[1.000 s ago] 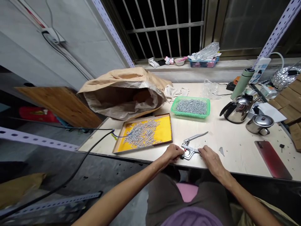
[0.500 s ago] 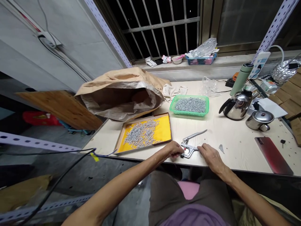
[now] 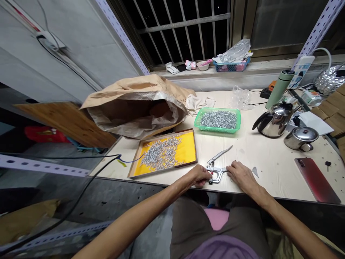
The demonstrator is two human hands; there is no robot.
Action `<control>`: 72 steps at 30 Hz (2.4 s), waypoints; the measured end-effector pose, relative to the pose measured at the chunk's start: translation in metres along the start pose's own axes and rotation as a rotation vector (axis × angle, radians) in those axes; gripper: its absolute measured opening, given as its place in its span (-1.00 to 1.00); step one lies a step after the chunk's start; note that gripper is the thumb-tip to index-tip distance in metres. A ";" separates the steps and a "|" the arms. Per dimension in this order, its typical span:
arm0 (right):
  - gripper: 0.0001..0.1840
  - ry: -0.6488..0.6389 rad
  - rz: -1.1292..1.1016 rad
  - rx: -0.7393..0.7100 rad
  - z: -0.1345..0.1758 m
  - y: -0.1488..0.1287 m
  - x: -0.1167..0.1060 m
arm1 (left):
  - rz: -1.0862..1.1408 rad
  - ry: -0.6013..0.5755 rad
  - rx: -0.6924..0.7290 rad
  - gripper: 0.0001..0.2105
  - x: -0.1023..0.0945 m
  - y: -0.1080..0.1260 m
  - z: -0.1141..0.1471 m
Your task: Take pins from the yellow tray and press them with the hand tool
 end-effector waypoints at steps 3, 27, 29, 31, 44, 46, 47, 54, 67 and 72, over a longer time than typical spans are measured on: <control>-0.49 -0.040 -0.050 -0.013 -0.010 0.010 -0.007 | 0.013 -0.007 0.007 -0.72 0.000 -0.001 0.000; 0.01 -0.284 -0.011 -0.092 -0.051 0.026 -0.018 | 0.093 0.008 0.037 -0.68 0.002 -0.014 -0.009; -0.08 -0.267 0.005 -0.088 -0.049 0.024 -0.020 | 0.086 0.010 0.033 -0.67 0.003 -0.012 -0.005; -0.16 -0.263 0.019 -0.076 -0.047 0.022 -0.022 | 0.078 0.016 0.016 -0.67 0.004 -0.009 -0.001; -0.53 -0.157 0.068 -0.067 -0.034 0.014 -0.023 | -0.674 0.601 0.598 -0.84 0.013 0.032 0.042; -0.51 -0.154 0.066 -0.062 -0.034 0.015 -0.021 | -0.821 0.603 0.750 -0.72 0.027 0.048 0.040; -0.50 -0.157 0.064 -0.058 -0.033 0.016 -0.020 | -0.871 0.593 0.782 -0.64 0.033 0.055 0.036; -0.60 -0.109 0.032 -0.074 -0.032 0.015 -0.015 | -0.954 0.437 0.783 -0.66 0.042 0.069 0.004; -0.71 -0.088 -0.072 -0.107 -0.032 0.019 -0.007 | -0.963 0.403 0.733 -0.84 0.040 0.070 0.005; -0.64 -0.063 -0.133 -0.173 -0.031 0.032 -0.011 | -0.808 0.569 0.903 -0.74 0.046 0.044 0.006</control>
Point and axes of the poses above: each hand's wrist, its own z-axis away from the middle knuckle, its own x-axis out of the palm, y = z × x, the point moved 5 cm from there along -z, towards the middle knuckle, and after that the axes turned 2 degrees about -x, right-handed, at the moved point
